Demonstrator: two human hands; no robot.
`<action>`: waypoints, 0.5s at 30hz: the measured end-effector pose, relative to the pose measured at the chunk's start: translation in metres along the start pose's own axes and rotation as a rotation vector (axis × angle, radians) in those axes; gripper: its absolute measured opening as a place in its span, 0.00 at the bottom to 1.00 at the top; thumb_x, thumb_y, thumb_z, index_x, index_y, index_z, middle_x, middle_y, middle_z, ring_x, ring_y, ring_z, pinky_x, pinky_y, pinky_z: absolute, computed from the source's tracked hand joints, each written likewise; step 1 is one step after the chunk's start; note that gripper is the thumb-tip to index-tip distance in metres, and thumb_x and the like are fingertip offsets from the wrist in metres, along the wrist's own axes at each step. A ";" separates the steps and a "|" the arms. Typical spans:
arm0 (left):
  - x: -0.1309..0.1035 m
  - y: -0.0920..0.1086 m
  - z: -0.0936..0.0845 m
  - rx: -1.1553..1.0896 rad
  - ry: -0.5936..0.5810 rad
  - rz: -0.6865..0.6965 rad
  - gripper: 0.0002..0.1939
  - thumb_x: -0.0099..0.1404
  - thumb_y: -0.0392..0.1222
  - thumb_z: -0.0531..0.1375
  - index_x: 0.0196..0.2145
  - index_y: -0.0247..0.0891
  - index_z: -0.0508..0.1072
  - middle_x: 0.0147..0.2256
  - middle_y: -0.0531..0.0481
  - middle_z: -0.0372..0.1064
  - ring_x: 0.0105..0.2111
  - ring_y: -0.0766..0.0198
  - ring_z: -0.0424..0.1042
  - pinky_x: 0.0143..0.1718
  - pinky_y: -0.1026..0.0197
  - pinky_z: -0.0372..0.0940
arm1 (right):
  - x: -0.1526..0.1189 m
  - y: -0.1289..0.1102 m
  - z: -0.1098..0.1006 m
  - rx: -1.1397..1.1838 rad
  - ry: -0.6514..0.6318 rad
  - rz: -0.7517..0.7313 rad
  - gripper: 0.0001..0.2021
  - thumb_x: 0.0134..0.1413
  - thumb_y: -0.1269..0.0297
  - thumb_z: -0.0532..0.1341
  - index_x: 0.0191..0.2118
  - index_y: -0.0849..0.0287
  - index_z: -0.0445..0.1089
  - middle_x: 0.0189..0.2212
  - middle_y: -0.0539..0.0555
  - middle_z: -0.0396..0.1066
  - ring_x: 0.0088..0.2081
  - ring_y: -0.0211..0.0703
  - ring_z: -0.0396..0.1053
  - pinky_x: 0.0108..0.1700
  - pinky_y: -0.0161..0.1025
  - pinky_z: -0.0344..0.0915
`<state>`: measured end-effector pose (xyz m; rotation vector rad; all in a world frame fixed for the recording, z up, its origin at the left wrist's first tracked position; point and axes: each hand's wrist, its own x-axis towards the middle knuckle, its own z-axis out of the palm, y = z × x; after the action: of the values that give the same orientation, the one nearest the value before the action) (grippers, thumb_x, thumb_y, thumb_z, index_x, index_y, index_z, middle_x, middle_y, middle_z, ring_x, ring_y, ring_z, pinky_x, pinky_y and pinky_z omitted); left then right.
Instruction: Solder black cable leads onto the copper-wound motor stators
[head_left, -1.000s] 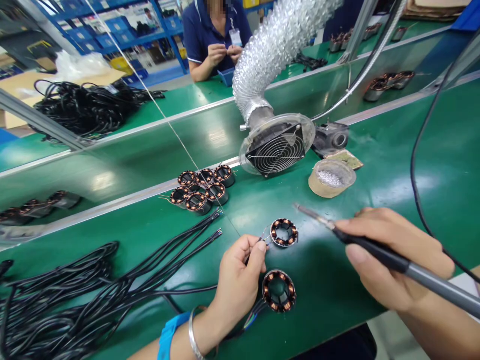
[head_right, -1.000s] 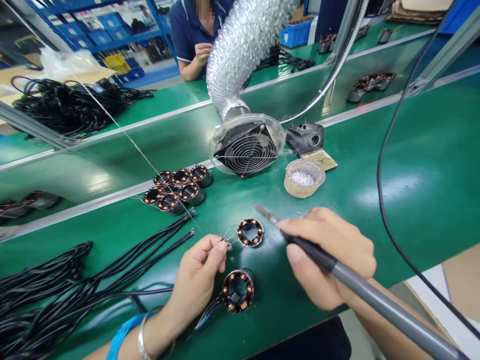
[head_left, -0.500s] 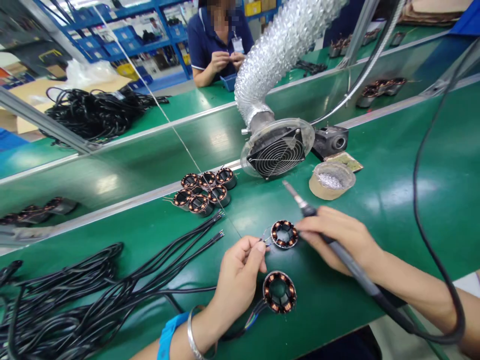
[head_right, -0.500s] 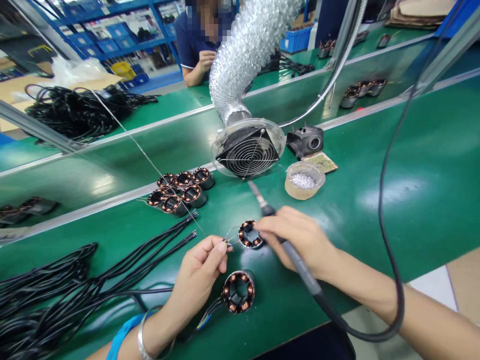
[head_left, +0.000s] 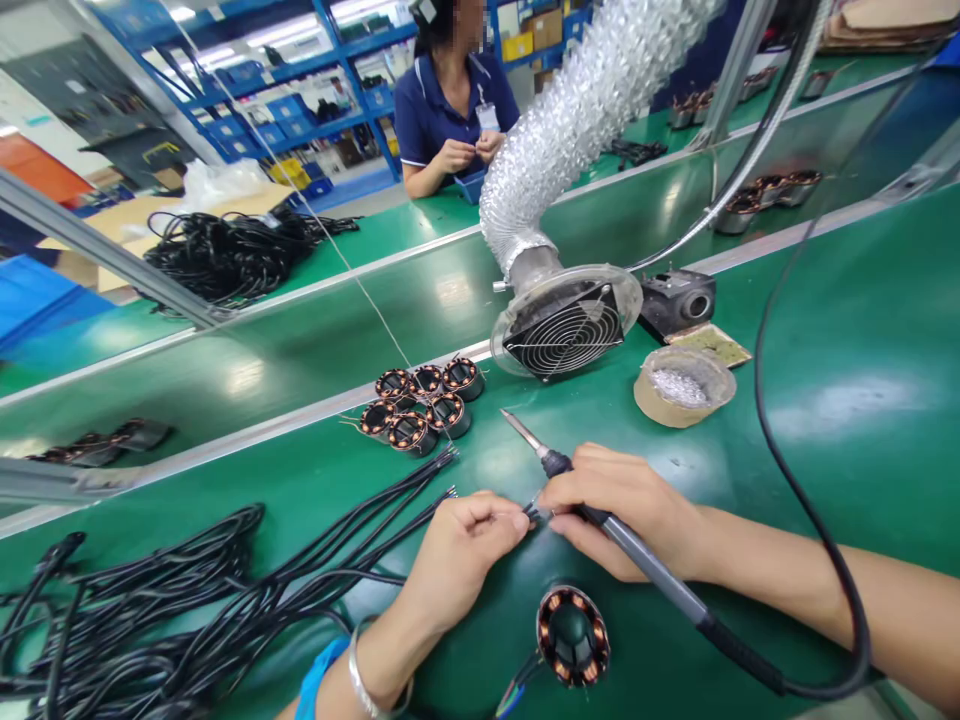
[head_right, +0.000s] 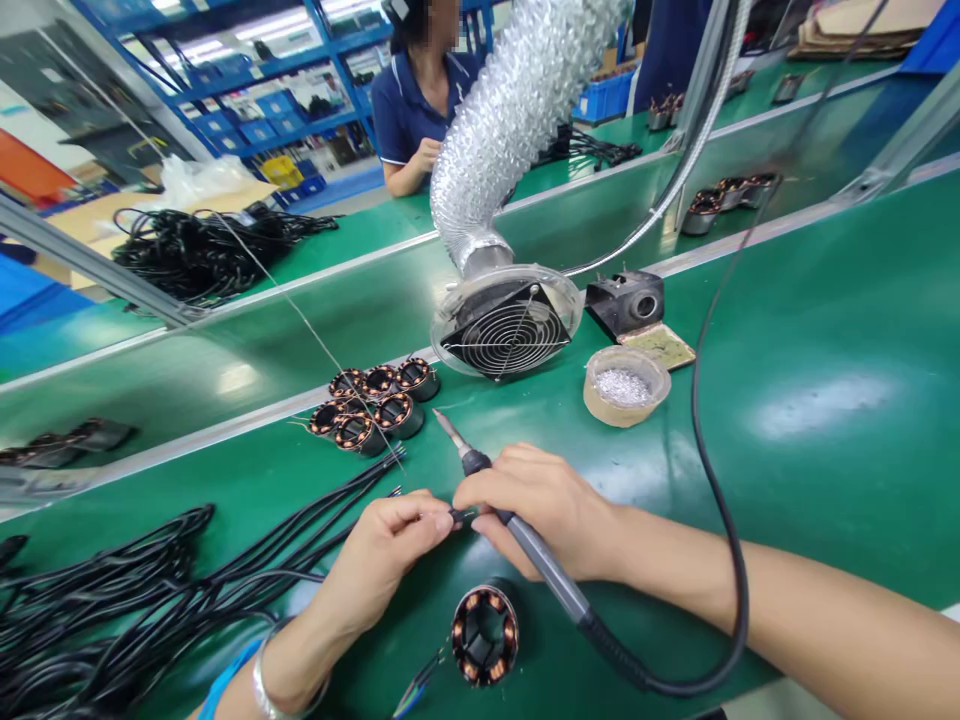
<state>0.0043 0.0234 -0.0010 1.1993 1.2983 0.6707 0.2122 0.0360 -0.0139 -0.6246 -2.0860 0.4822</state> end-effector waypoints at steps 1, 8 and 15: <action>0.001 0.002 0.001 0.014 -0.005 -0.002 0.12 0.54 0.47 0.66 0.24 0.33 0.80 0.23 0.51 0.68 0.24 0.68 0.60 0.25 0.68 0.57 | 0.000 0.000 0.000 0.008 0.002 0.004 0.08 0.58 0.75 0.57 0.43 0.59 0.67 0.28 0.50 0.70 0.28 0.38 0.63 0.34 0.37 0.61; 0.001 0.011 0.005 0.160 -0.086 0.086 0.12 0.61 0.46 0.63 0.28 0.36 0.81 0.25 0.50 0.73 0.27 0.64 0.65 0.30 0.65 0.60 | 0.005 -0.005 -0.004 0.049 0.008 0.049 0.10 0.59 0.74 0.58 0.45 0.59 0.66 0.32 0.51 0.71 0.31 0.39 0.64 0.36 0.36 0.64; -0.006 0.009 0.004 0.310 -0.057 0.219 0.10 0.63 0.43 0.61 0.31 0.37 0.80 0.24 0.52 0.65 0.24 0.66 0.61 0.24 0.66 0.56 | 0.010 -0.007 -0.002 0.101 -0.082 0.081 0.11 0.60 0.78 0.55 0.45 0.58 0.66 0.35 0.50 0.74 0.32 0.38 0.64 0.35 0.35 0.62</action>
<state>0.0090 0.0197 0.0091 1.6192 1.2647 0.5990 0.2075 0.0366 -0.0021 -0.6418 -2.1044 0.6652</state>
